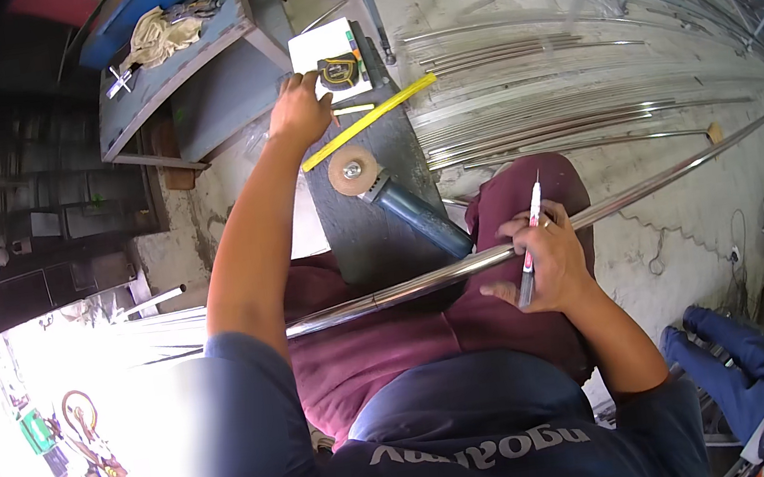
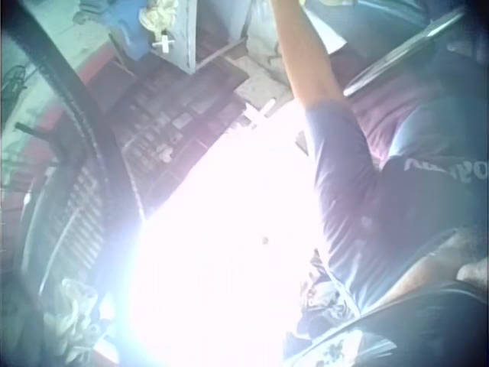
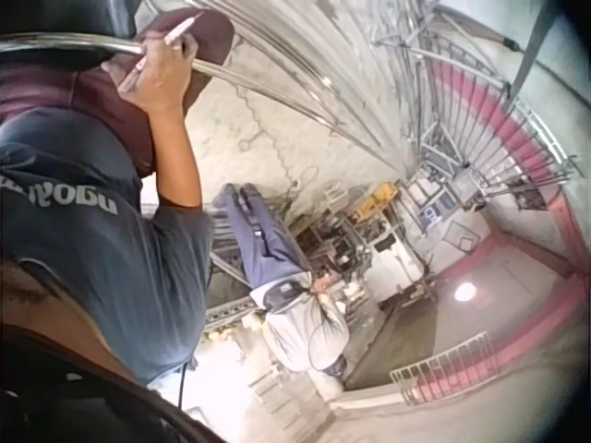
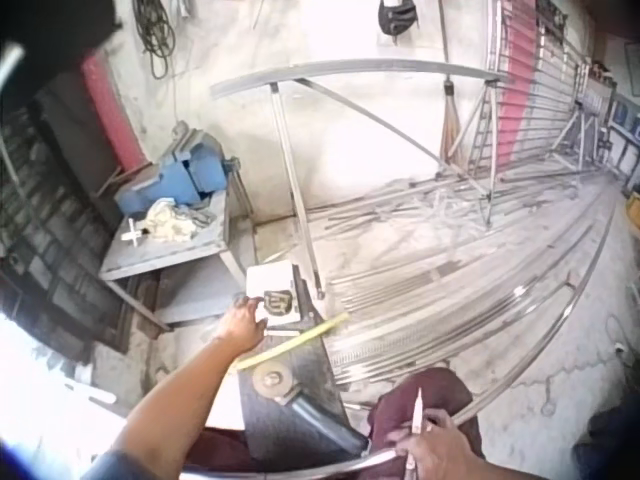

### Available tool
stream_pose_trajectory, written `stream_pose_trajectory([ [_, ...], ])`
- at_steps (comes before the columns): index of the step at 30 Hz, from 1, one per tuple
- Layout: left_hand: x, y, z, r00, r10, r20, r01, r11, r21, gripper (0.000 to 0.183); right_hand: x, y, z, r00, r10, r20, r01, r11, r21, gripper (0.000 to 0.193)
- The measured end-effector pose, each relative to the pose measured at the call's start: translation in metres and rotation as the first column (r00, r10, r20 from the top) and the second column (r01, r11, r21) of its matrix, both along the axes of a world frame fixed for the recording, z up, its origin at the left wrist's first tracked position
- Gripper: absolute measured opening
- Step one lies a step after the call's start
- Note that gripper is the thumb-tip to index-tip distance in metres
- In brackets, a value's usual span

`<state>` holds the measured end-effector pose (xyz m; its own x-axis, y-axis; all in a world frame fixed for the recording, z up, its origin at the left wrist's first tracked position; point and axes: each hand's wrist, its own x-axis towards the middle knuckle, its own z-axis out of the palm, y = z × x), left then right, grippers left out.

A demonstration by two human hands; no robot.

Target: Measuring and marking metal tubes using a tape measure and a marker.

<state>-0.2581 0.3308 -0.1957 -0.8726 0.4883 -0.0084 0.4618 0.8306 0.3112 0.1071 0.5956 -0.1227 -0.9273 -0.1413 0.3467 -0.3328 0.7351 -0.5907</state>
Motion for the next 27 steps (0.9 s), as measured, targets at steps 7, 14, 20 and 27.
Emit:
stream_pose_trajectory([
  [7,-0.049,0.035,-0.039,0.994,-0.085,0.071,0.097,0.977,-0.188,0.111,-0.019,-0.002,0.024,0.954,0.144,0.264,-0.199,0.960,0.195,0.044],
  [14,-0.034,0.002,0.015,0.956,-0.245,0.161,0.292,0.840,-0.457,0.075,-0.040,-0.005,0.023,0.931,0.221,0.292,-0.276,0.947,0.164,0.040],
  [20,0.099,-0.131,0.132,0.963,0.037,0.268,-0.056,0.996,0.062,0.090,-0.073,-0.066,0.024,0.914,0.355,0.194,-0.359,0.933,-0.017,0.042],
  [27,0.240,-0.249,0.164,0.946,0.294,0.137,-0.322,0.901,0.291,0.082,-0.066,-0.193,0.037,0.866,0.339,0.367,-0.346,0.937,-0.049,0.041],
])
